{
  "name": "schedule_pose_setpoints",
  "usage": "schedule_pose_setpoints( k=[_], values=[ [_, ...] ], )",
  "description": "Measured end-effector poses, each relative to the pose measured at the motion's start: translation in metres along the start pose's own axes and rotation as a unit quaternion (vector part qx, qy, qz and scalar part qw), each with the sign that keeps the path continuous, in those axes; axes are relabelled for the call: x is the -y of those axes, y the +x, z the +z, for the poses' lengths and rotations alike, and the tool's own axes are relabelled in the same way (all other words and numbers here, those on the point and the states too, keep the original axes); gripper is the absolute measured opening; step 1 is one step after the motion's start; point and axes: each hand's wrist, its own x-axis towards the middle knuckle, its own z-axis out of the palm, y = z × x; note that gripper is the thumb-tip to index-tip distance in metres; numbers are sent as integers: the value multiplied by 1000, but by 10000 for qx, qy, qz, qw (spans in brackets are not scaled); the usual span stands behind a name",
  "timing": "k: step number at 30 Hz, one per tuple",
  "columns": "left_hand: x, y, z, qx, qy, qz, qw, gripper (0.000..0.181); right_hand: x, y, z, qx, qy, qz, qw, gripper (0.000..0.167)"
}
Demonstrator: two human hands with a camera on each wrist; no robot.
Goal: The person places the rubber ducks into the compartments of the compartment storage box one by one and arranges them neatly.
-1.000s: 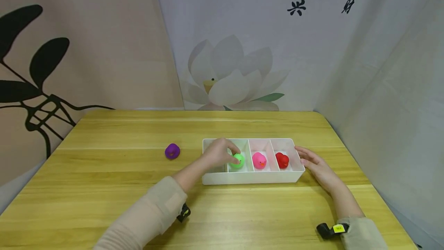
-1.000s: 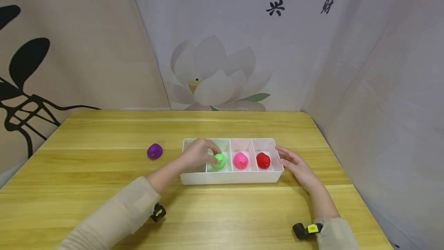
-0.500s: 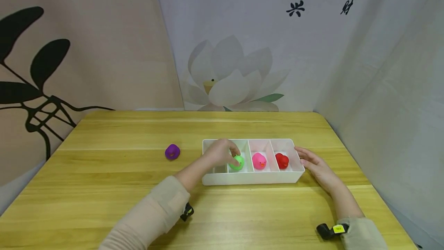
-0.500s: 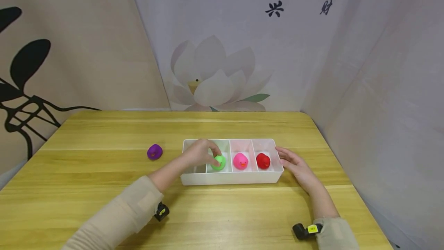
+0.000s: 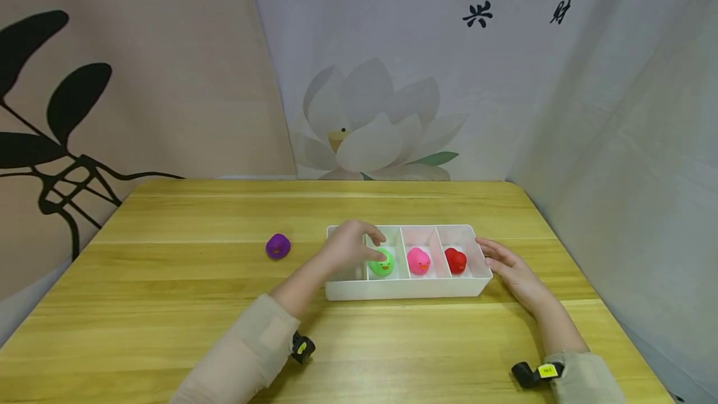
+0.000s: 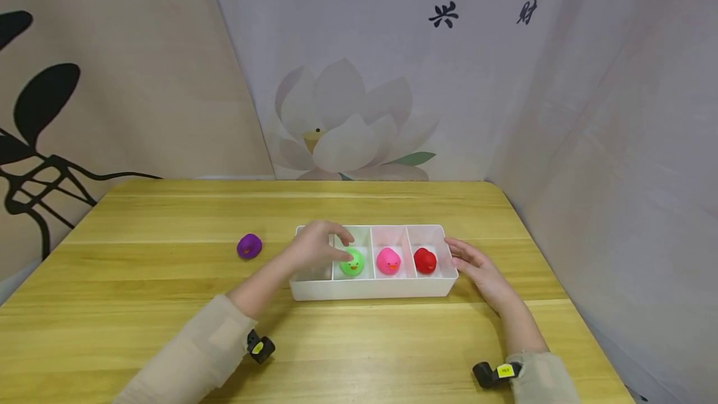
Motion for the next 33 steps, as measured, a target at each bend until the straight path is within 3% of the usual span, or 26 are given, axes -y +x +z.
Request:
schedule_pose_setpoints(
  k=[9,20,26,33],
  values=[
    [-4,-15,-13,-551,-669,130,9962,26,0,0,0,17,-18,29,10000,47],
    [-2,-44,-32,-1014,-926,259,9902,25,0,0,2,21,29,-16,10000,47],
    [4,-60,-46,-1179,-1018,21,9878,25,1,0,1,23,3,55,10000,48],
    [18,-68,-58,-1469,-896,-298,9846,25,0,1,1,2,-2,-21,10000,47]
  ],
)
